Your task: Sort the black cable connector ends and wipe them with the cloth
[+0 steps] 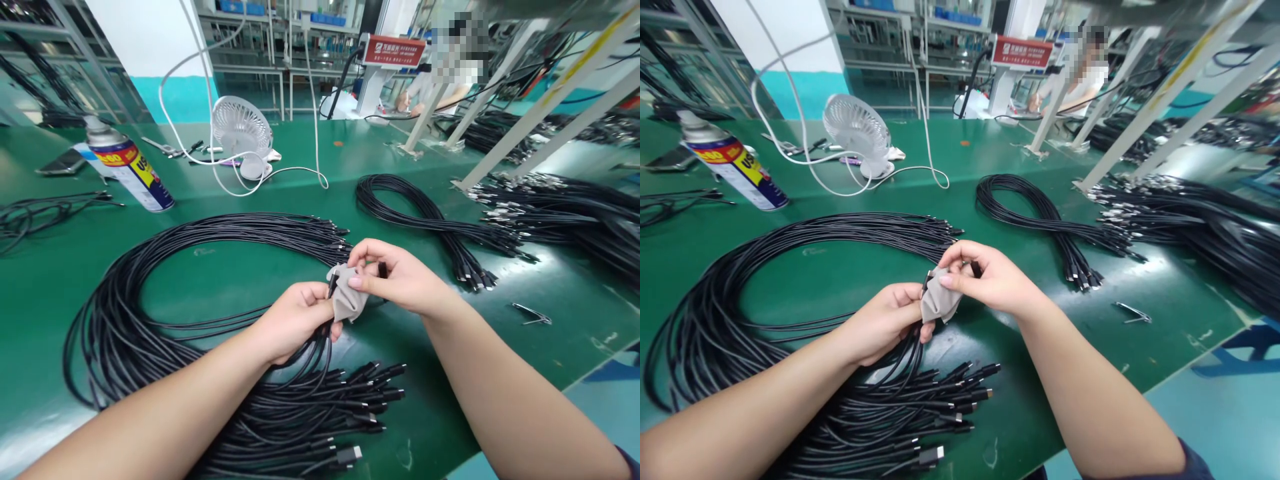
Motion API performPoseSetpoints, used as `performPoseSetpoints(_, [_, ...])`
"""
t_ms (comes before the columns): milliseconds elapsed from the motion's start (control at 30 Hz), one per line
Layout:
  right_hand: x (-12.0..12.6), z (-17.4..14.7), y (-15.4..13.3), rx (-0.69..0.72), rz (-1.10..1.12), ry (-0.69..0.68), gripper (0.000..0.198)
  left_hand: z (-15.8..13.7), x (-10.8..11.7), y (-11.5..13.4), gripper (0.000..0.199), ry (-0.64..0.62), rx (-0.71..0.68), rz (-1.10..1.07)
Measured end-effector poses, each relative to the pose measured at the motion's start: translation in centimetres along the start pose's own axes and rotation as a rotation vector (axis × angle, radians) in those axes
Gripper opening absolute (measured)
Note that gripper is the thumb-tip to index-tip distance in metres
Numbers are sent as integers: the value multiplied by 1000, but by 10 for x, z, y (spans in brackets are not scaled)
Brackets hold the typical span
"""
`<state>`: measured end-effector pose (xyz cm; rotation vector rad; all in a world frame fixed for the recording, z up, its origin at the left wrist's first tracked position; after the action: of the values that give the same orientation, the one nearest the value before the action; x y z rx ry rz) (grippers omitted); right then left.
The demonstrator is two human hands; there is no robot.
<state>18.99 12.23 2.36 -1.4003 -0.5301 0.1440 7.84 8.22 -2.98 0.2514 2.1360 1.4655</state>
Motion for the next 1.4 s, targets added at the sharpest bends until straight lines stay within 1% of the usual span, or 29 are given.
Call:
performPoseSetpoints(133, [-12,0,7,-59,19,-65,27,0,-1,2,31,-3,-23,-5])
performPoseSetpoints(200, [-16,-1,5,-52,35,-77,32,0,-2,2,31,-19,-25,-6])
performPoseSetpoints(267, [-16,-2,-1,-4,-33,-39,34,1,-2,2,32,-22,-21,-22])
performPoseSetpoints(400, [-11,-4,-18,196,-435,131,33,1,3,-2,34,7,-8,-69])
performPoseSetpoints(467, [-10,-5,-21,248,-555,193,30,2,3,-3,34,1,-5,-90])
performPoseSetpoints(567, [-10,-4,-21,264,-584,227,26,3,2,-4,36,-12,2,-117])
performPoseSetpoints(667, [-10,-3,-19,253,-586,254,24,2,2,-4,38,1,13,-143])
performPoseSetpoints(767, [-5,-2,-14,201,-556,291,26,1,3,-4,41,13,18,-159])
performPoseSetpoints(867, [2,0,-8,115,-478,311,28,1,4,-6,41,18,33,-157])
performPoseSetpoints(933, [4,1,-2,47,-396,276,29,1,5,-7,39,23,39,-169])
performPoseSetpoints(1067, [-10,3,12,-105,-164,68,28,2,6,-5,39,30,25,-150])
performPoseSetpoints(1133, [-17,3,18,-166,-46,-1,29,2,5,-4,40,24,19,-119])
performPoseSetpoints(1267, [-18,2,22,-213,110,12,33,3,2,-4,41,-24,14,-113])
performPoseSetpoints(1400, [-17,2,20,-212,163,22,42,3,4,-3,40,-11,3,-141])
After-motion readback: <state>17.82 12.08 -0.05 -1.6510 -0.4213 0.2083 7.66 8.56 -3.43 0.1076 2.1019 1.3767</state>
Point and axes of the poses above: each hand's wrist, its own z-axis towards the middle knuckle, its own x-axis out of the back of the hand, y = z × x, the point moved 8 cm from there along z, towards the middle knuckle, and after that the axes turned 1 degree about -x, right-handed, at the moved point
